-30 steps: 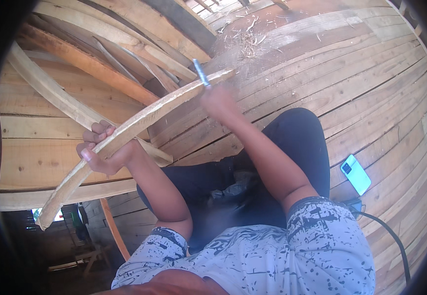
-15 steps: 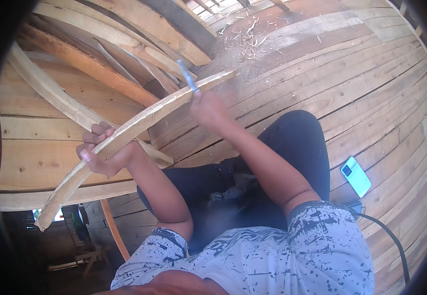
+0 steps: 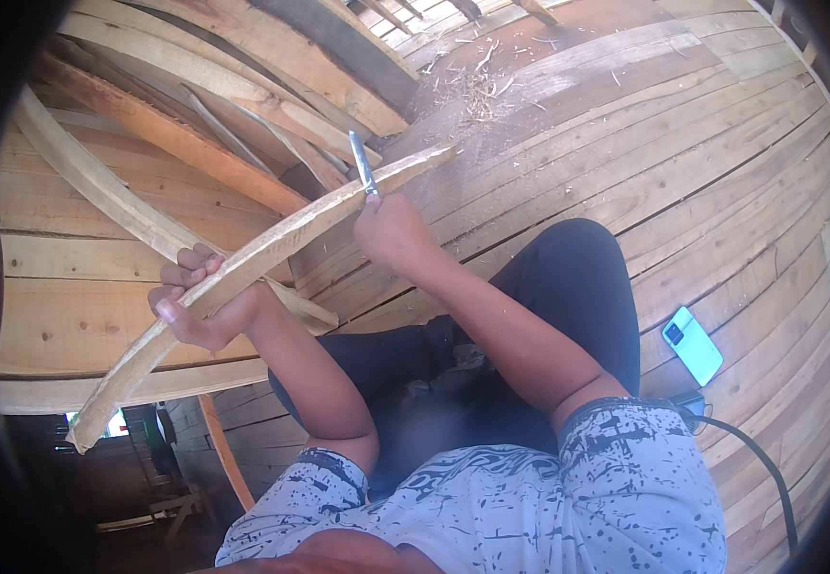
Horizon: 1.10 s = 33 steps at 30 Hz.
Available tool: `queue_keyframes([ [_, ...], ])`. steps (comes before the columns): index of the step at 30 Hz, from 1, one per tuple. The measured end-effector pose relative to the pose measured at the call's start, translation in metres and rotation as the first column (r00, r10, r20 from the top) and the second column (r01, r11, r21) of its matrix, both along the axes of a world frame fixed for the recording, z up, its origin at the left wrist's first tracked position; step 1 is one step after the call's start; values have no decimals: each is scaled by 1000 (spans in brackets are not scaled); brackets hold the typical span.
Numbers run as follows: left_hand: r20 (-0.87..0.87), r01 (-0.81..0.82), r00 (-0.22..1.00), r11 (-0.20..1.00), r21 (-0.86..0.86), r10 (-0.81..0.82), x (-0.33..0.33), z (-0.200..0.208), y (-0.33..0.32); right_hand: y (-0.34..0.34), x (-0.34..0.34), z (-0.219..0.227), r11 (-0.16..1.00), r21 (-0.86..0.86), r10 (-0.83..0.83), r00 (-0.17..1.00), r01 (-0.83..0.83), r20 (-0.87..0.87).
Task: The person sits cross-legged on a wooden floor and uses a knife to carve a long, curved piece of wood. They hold the wood with their left hand and use the knife in their right hand to shave off thin strips of wood, creating wood shavings that fall onto the floor.
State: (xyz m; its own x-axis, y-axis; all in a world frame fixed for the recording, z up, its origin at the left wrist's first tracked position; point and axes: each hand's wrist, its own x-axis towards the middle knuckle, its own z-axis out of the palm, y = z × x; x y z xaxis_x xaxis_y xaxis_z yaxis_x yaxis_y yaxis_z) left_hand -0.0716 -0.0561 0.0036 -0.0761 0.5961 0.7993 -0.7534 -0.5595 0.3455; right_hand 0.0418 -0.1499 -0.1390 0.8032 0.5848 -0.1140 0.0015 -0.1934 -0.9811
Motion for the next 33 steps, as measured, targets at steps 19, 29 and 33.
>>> queue_keyframes([
  [19, -57, -5, 998, 1000, 16, 6, 1, -4, 0, -8, -7, 2, 999, -35, 27, 983, -34, -181],
  [29, -94, -87, 993, 988, -126, 75, 2, -8, 1, -21, -31, 53, 933, 220, 280, 959, -284, 47],
  [33, -71, -107, 992, 993, -44, 104, 12, 4, -8, -24, 23, 11, 997, -71, 7, 999, -10, -53],
])
